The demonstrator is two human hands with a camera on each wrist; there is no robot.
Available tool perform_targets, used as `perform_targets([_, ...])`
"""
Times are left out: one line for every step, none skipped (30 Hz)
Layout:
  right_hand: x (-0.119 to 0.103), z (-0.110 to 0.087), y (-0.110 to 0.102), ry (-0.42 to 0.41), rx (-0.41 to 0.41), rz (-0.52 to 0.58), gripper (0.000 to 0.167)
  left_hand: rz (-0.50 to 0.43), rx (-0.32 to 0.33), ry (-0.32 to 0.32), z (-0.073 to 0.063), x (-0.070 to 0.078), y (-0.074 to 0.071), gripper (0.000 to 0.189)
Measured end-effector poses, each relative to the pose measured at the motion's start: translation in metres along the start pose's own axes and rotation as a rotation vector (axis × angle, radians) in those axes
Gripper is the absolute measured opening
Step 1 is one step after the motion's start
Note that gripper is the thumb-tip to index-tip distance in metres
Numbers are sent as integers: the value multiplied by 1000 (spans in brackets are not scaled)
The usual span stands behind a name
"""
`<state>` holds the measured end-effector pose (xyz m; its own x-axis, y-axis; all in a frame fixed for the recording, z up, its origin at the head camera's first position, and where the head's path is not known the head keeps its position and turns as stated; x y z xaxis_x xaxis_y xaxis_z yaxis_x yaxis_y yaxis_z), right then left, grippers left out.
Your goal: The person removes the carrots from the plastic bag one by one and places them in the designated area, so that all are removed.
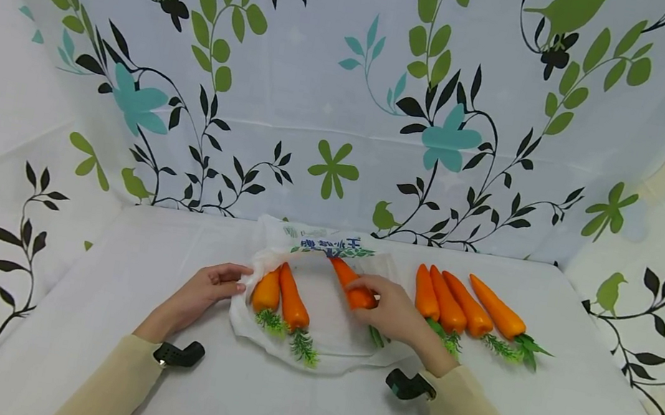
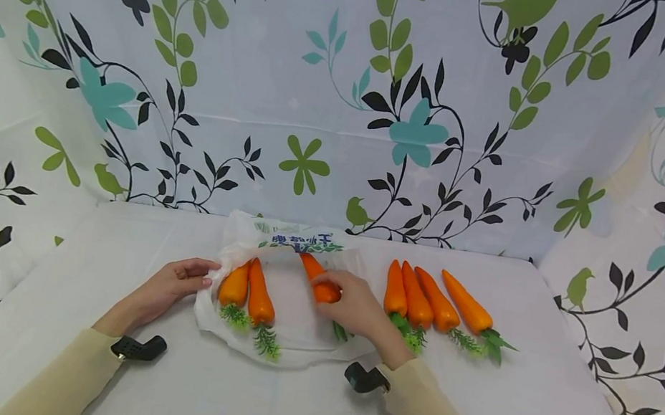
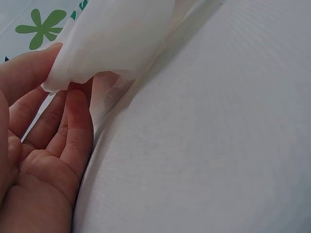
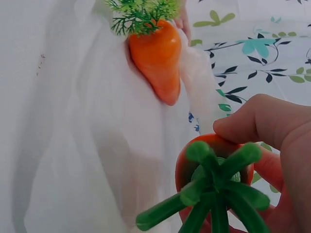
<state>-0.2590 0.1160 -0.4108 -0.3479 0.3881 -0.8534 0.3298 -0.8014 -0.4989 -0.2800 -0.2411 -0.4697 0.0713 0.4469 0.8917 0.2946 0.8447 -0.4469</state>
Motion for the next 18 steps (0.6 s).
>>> perform_targets([-1, 0, -1, -2, 4, -1, 37, 1, 0, 1, 0, 0, 0, 50])
perform_targets([-2, -1, -3, -7, 6, -1, 37, 0, 0, 2, 0, 0, 0, 50])
perform_targets([-2, -1, -4, -7, 8, -5, 36, 1, 0, 3, 0, 0, 0, 50])
perform_targets([-3, -1, -5, -11, 8, -8, 36, 1, 0, 2, 0, 0, 0, 50])
perform_targets([-3, -2, -7, -9, 8, -5, 36, 3, 0, 2, 0, 0, 0, 50])
perform_targets([-4, -2, -8, -4, 8, -5, 36, 6, 0, 0, 0, 0, 0, 50])
perform_targets([-4, -3, -9, 1, 8, -6, 36, 7, -1, 0, 0, 0, 0, 50])
perform_targets([-4, -4, -10, 7, 5, -6, 37, 10, 0, -3, -1, 0, 0, 50])
perform_targets([-4, -5, -12, 17, 3, -7, 37, 12, 0, -4, -1, 0, 0, 51])
perform_targets([-4, -6, -13, 21, 1, -9, 38, 14, 0, -5, -1, -1, 0, 51])
perform_targets([-4, -7, -14, 30, 0, -8, 38, 16, 0, -6, -1, -1, 0, 51])
perform_targets([-4, -8, -15, 32, -1, -10, 38, 15, 0, -6, -1, -1, 0, 51])
perform_targets([-4, -9, -17, 29, 0, -14, 38, 15, 0, -5, -1, -1, 0, 51])
perform_targets([-5, -11, -18, 30, -1, -16, 38, 16, 0, -4, -1, -1, 0, 51])
perform_targets([-6, -13, -20, 33, 0, -12, 38, 14, -1, -2, -1, -1, 0, 51])
perform_targets([-7, -14, -21, 35, 0, -5, 37, 15, -1, -1, -1, -1, 0, 51])
perform_targets([-7, -16, -22, 35, -1, -2, 37, 13, -2, 2, -1, -1, 0, 51])
perform_targets([-7, -18, -24, 34, 0, -4, 37, 11, -3, 3, -1, -1, 0, 51])
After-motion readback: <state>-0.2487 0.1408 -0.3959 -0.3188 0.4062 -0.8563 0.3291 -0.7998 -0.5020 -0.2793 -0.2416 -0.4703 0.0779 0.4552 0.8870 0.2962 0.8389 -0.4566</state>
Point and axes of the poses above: each hand's wrist, its own z-axis towards the middle knuckle, its own y-axis out of the palm, x = y × z, the point moved 4 cm from there along z, towards the middle knuckle, and after that the axes turned 14 degrees about z, right-handed, at the moved point
